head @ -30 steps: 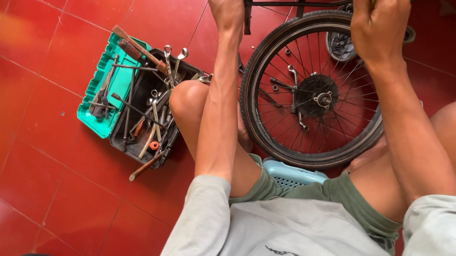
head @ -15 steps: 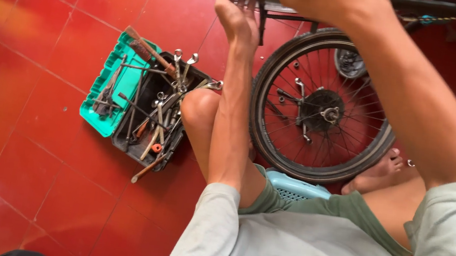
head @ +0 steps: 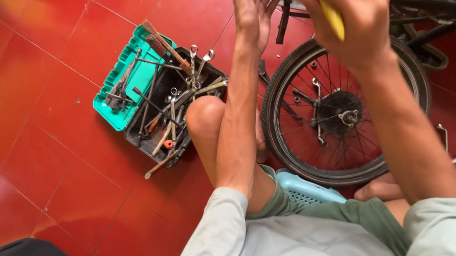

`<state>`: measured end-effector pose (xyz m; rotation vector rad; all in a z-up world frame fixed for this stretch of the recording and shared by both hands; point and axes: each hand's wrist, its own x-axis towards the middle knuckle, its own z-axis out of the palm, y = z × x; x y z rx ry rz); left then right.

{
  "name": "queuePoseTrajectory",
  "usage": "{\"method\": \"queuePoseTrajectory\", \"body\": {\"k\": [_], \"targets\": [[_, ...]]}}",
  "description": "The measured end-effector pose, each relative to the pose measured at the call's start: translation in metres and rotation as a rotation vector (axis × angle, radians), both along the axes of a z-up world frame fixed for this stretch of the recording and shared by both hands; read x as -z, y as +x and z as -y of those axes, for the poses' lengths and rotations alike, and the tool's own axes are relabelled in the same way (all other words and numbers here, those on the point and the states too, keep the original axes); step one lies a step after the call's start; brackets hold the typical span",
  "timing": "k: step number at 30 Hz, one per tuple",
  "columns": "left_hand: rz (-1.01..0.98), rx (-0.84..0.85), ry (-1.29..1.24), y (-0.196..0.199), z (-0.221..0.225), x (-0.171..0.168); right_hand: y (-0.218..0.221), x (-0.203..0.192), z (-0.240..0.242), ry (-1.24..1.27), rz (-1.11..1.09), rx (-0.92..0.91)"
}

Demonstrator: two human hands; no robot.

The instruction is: Cleaning a wheel hub and gear assembly using a small brush to remove debris.

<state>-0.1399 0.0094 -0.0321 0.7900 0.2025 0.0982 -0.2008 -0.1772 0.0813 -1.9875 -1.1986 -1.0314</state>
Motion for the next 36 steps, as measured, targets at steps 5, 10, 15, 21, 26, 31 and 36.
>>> {"method": "queuePoseTrajectory", "body": {"k": [5, 10, 15, 21, 26, 31, 36], "targets": [[-0.046, -0.003, 0.053, -0.010, 0.007, 0.000, -0.018, 0.067, -0.007, 0.114, -0.108, -0.150], [-0.148, -0.122, 0.214, -0.028, 0.027, 0.001, -0.019, 0.184, -0.012, 0.102, -0.187, -0.002], [-0.384, -0.227, 0.186, -0.040, 0.039, -0.020, -0.062, 0.163, -0.021, 0.244, -0.417, 0.001], [-0.517, -0.270, -0.024, -0.019, 0.045, 0.003, -0.052, 0.155, -0.023, 0.348, -0.456, 0.037], [-0.358, -0.147, -0.211, 0.000, 0.052, 0.044, -0.057, 0.188, -0.028, 0.403, -0.541, -0.020], [-0.446, -0.438, -0.079, 0.013, 0.067, 0.041, -0.071, 0.188, -0.029, 0.586, -0.537, 0.150], [-0.493, -0.430, 0.206, -0.006, 0.072, -0.054, -0.066, 0.190, -0.031, 0.625, -0.546, 0.176]]}}
